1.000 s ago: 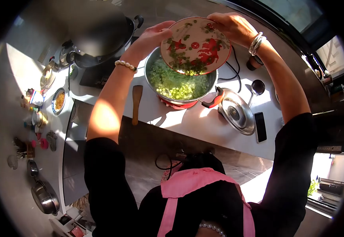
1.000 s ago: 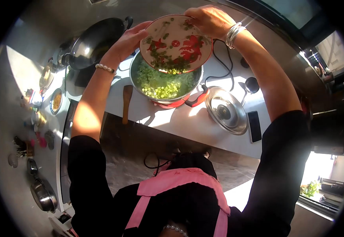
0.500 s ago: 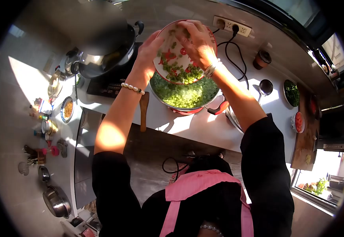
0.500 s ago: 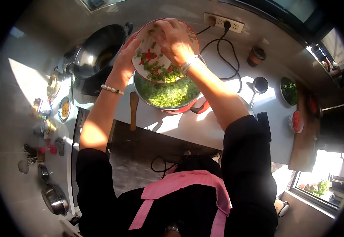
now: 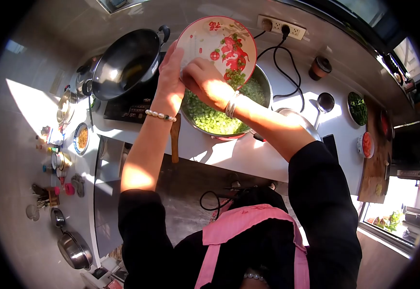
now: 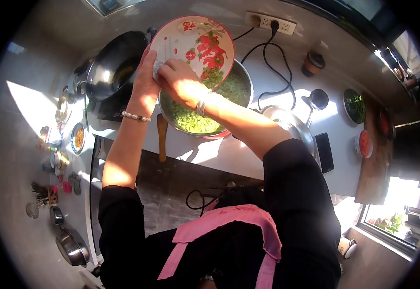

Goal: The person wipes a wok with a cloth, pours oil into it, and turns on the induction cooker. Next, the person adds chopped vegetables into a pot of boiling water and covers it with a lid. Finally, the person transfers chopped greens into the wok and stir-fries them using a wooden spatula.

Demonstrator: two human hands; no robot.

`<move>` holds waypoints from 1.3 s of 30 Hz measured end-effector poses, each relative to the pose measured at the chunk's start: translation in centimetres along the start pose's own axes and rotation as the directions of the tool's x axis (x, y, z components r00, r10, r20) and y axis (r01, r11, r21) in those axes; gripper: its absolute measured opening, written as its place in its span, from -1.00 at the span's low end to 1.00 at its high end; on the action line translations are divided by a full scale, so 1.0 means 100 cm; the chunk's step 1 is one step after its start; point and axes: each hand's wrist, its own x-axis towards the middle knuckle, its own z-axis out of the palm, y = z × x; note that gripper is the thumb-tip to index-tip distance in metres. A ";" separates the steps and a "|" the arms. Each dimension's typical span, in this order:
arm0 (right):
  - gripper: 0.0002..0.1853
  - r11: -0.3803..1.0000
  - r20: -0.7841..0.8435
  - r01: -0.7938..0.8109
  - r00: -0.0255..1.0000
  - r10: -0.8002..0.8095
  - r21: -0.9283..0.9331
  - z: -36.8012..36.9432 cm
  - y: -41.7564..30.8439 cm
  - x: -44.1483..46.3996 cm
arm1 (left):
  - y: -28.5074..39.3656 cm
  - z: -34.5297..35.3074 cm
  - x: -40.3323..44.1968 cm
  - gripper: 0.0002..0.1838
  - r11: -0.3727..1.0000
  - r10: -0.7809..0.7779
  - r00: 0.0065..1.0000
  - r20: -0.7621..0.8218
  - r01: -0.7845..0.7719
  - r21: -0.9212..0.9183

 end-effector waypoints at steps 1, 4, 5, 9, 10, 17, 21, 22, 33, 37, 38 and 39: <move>-0.81 0.999 0.075 -0.008 0.997 0.011 -0.034 -0.004 0.000 -0.007 | 0.005 0.003 -0.001 -0.66 1.000 0.016 1.000 -0.012 -0.015 0.012; -0.84 0.986 0.291 0.024 0.956 0.025 -0.163 -0.015 0.017 -0.034 | 0.021 0.015 -0.010 -0.70 0.995 0.064 0.994 -0.085 -0.057 0.088; -0.83 0.982 0.340 0.083 0.940 -0.020 -0.170 -0.027 0.020 -0.034 | 0.025 0.017 -0.013 -0.70 0.992 0.068 0.992 -0.104 -0.056 0.117; -0.79 0.958 0.069 0.210 0.977 -0.200 -0.198 -0.057 0.013 0.036 | 0.028 0.015 -0.017 -0.70 0.983 0.053 0.993 -0.106 -0.033 0.178; -0.77 0.939 -0.061 0.259 0.958 -0.279 -0.226 -0.056 0.016 0.050 | 0.025 0.015 -0.018 -0.70 0.985 0.061 0.994 -0.091 -0.045 0.166; -0.83 0.934 0.509 0.308 0.842 -0.178 -0.182 -0.038 0.032 -0.014 | 0.030 0.017 -0.019 -0.69 0.983 0.133 0.978 -0.159 -0.110 0.146; -0.79 0.905 0.164 0.254 0.964 -0.209 -0.340 -0.073 0.032 0.045 | 0.033 0.018 -0.027 -0.65 0.978 0.115 0.979 -0.166 -0.082 0.191; -0.82 0.896 0.040 0.237 0.970 -0.240 -0.375 -0.074 0.037 0.053 | 0.033 0.018 -0.027 -0.64 0.974 0.113 0.981 -0.158 -0.078 0.213; -0.86 0.996 0.387 -0.059 0.919 0.078 -0.061 -0.049 0.018 -0.012 | 0.031 0.010 -0.024 -0.65 0.980 0.199 0.954 -0.223 -0.190 0.065; -0.81 0.983 0.003 0.070 0.997 -0.071 -0.171 -0.065 0.026 0.044 | 0.033 0.022 -0.032 -0.63 0.978 0.200 0.946 -0.256 -0.177 0.112; -0.80 0.964 -0.070 0.114 0.988 -0.135 -0.242 -0.065 0.030 0.050 | 0.032 0.023 -0.034 -0.62 0.979 0.198 0.946 -0.256 -0.176 0.106; -0.78 0.958 0.016 0.117 0.993 -0.117 -0.261 -0.063 0.030 0.046 | 0.032 0.024 -0.035 -0.61 0.979 0.200 0.946 -0.255 -0.180 0.100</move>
